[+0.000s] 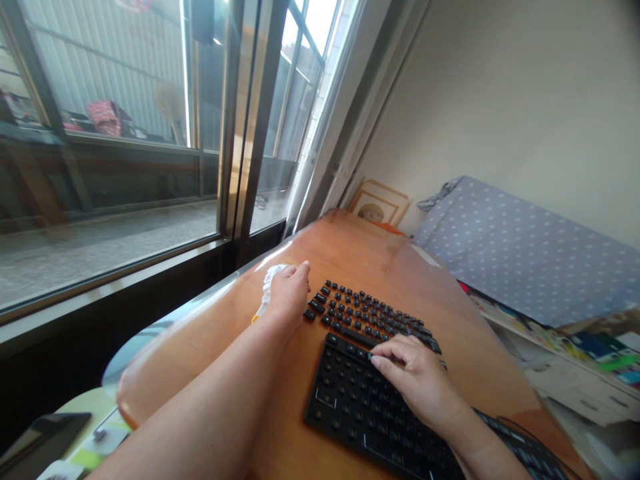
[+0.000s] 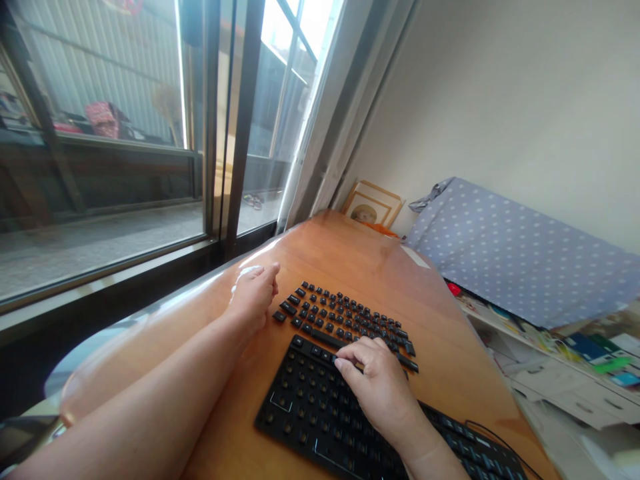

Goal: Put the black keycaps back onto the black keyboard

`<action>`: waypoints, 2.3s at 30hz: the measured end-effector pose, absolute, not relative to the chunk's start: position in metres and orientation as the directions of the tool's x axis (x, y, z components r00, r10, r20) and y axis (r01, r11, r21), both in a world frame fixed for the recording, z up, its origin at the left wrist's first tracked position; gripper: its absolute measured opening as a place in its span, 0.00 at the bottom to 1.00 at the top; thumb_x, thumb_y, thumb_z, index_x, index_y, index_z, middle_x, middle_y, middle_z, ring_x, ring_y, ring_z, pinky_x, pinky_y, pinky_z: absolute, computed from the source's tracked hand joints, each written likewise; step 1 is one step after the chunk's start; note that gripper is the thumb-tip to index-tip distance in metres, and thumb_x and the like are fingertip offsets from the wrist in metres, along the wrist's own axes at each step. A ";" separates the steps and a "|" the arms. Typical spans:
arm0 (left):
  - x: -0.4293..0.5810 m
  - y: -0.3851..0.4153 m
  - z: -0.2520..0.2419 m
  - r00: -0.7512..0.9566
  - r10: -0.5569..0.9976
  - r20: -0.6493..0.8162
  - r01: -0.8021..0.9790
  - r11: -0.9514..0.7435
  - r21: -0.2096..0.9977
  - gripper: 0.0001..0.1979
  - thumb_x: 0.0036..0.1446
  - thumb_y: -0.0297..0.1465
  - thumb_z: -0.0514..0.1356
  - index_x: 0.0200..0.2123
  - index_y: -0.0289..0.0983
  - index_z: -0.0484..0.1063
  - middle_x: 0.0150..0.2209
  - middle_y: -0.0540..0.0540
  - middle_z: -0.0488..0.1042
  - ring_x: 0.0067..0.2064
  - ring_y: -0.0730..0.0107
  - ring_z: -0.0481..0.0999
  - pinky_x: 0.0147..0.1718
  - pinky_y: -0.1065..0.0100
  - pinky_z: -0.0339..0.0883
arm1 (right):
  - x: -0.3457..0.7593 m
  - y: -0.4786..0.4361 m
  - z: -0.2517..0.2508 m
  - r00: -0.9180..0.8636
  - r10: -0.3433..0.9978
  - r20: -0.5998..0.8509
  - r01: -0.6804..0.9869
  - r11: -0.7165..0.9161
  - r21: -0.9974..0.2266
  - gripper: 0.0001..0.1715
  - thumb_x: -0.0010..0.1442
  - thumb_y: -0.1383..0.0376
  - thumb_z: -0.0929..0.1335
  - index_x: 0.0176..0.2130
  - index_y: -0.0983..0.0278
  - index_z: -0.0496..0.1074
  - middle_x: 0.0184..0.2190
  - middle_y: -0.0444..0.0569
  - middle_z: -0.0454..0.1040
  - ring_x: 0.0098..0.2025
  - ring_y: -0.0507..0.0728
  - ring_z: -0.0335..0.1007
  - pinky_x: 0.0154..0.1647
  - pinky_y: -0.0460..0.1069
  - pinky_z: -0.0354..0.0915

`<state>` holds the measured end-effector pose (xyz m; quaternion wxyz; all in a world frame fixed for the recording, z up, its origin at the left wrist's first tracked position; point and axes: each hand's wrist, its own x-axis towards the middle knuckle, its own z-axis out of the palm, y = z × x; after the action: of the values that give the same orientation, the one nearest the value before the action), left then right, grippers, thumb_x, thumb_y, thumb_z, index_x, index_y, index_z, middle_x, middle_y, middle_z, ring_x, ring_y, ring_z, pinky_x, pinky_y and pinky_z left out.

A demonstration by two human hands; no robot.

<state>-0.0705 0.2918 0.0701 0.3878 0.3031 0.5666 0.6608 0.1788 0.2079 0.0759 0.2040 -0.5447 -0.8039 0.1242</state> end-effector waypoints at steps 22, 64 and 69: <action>-0.071 0.291 0.070 -0.517 0.856 -0.028 -0.151 -0.059 0.987 0.19 0.55 0.43 0.59 0.17 0.40 0.61 0.14 0.54 0.61 0.19 0.75 0.57 0.22 0.69 0.52 | 0.174 0.205 0.085 -0.377 0.914 0.150 0.839 0.406 -0.362 0.13 0.68 0.58 0.66 0.37 0.57 0.80 0.36 0.46 0.77 0.44 0.59 0.68 0.47 0.54 0.62; -0.068 0.289 0.072 -0.515 0.857 -0.027 -0.126 -0.045 0.991 0.19 0.54 0.42 0.59 0.17 0.40 0.59 0.14 0.54 0.60 0.17 0.76 0.56 0.19 0.70 0.49 | 0.161 0.197 0.095 -0.445 0.887 0.126 0.868 0.462 -0.184 0.12 0.69 0.65 0.66 0.37 0.59 0.79 0.36 0.46 0.76 0.42 0.59 0.68 0.47 0.53 0.61; -0.069 0.288 0.072 -0.525 0.851 -0.014 -0.111 -0.053 0.992 0.19 0.54 0.42 0.59 0.17 0.40 0.60 0.14 0.53 0.61 0.18 0.76 0.57 0.20 0.69 0.50 | 0.160 0.200 0.095 -0.452 0.886 0.100 0.864 0.463 -0.197 0.13 0.69 0.66 0.66 0.37 0.59 0.79 0.36 0.46 0.77 0.42 0.58 0.70 0.47 0.53 0.62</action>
<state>-0.0687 0.2885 0.0722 0.3690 0.3182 0.5809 0.6520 0.1604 0.1999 0.0954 0.0943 -0.5148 -0.8501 0.0586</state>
